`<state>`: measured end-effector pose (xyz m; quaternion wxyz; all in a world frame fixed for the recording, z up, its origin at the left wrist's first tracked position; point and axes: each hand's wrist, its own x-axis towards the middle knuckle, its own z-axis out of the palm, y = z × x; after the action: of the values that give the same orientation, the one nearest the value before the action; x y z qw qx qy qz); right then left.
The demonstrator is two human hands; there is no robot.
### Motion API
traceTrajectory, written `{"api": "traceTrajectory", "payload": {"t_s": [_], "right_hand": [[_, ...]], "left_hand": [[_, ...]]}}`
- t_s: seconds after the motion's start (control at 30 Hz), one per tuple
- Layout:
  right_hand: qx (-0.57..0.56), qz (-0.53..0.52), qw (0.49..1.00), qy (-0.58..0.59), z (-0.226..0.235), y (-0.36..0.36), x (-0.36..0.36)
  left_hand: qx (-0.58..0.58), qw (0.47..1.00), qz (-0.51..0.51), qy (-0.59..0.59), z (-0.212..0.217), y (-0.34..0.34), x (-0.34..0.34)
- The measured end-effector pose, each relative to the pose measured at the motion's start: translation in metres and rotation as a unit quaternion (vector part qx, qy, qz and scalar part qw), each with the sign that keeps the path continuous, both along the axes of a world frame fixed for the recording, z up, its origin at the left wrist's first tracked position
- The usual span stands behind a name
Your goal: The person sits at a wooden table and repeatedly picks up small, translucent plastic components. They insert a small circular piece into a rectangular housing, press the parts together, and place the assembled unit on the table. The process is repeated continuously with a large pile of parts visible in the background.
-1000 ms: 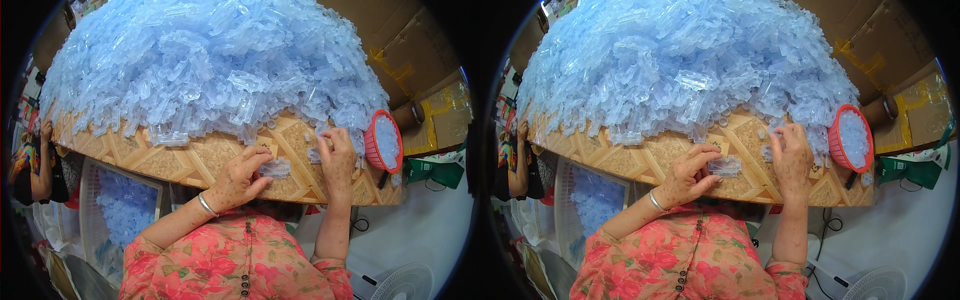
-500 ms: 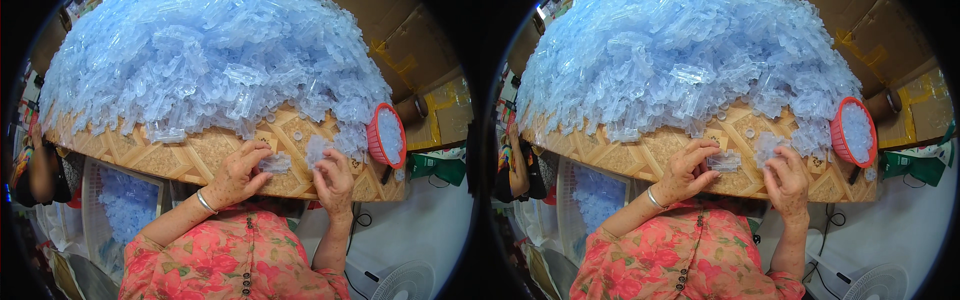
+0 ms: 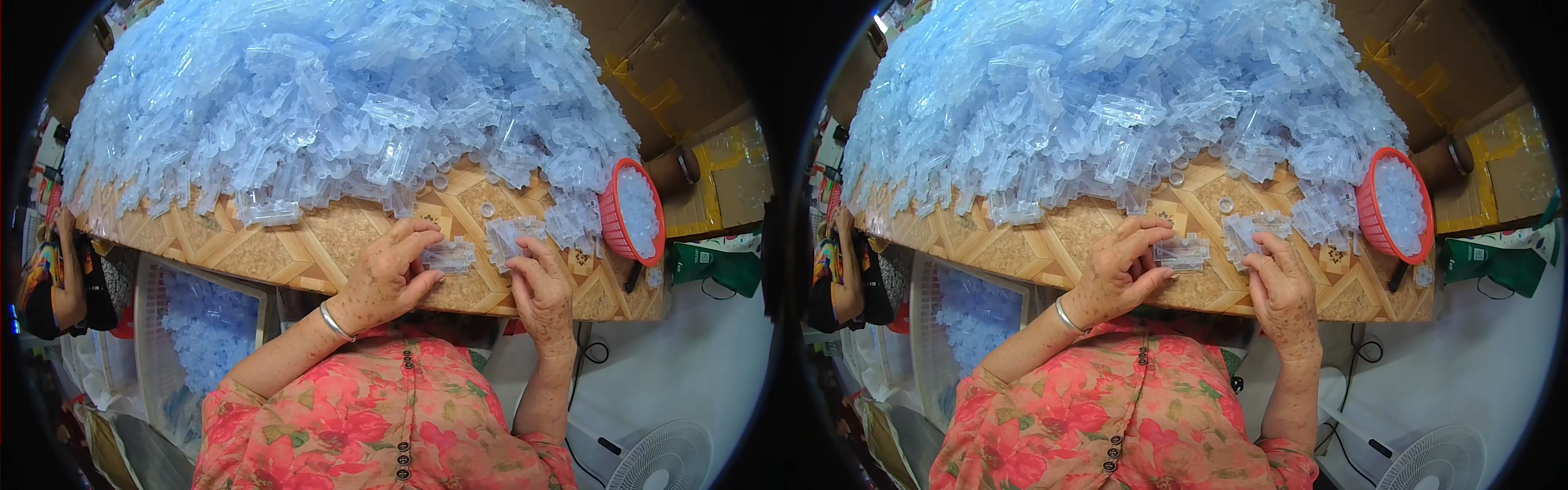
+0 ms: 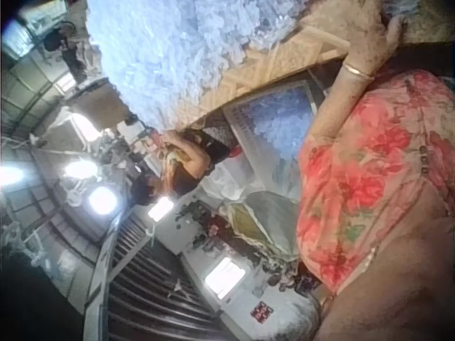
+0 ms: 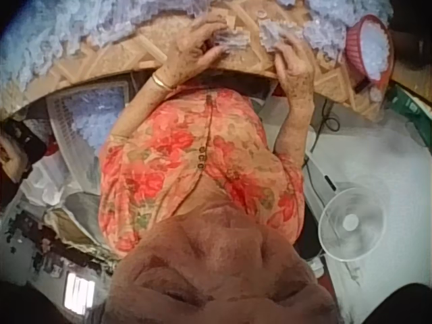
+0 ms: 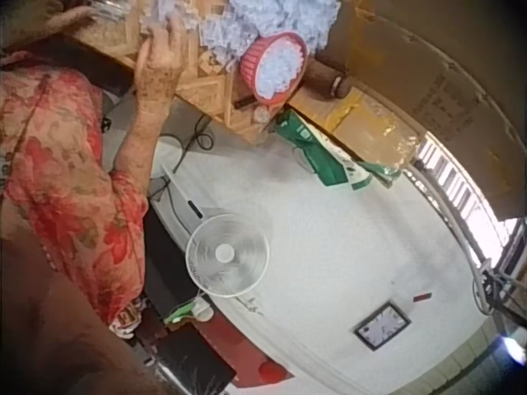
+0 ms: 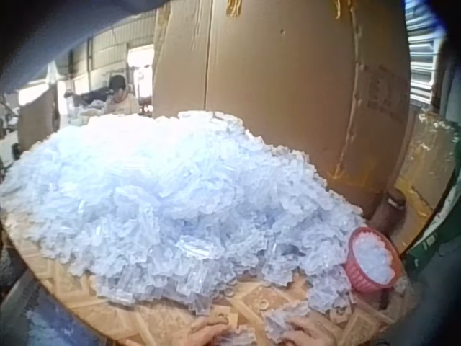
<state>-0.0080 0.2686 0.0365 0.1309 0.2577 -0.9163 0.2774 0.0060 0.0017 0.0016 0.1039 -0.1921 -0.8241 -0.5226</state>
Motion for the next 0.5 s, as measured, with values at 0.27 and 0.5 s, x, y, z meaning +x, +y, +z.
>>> {"api": "traceTrajectory", "payload": {"t_s": [0.27, 0.5], "right_hand": [[-0.008, 0.013, 1.0, -0.017, 0.012, -0.002, 0.013], [-0.059, 0.063, 0.995, -0.042, 0.004, -0.022, 0.023]], "left_hand": [[-0.011, 1.0, 0.01, 0.009, -0.002, 0.002, 0.0], [-0.018, 1.0, 0.007, 0.004, 0.0, 0.001, 0.001]]}}
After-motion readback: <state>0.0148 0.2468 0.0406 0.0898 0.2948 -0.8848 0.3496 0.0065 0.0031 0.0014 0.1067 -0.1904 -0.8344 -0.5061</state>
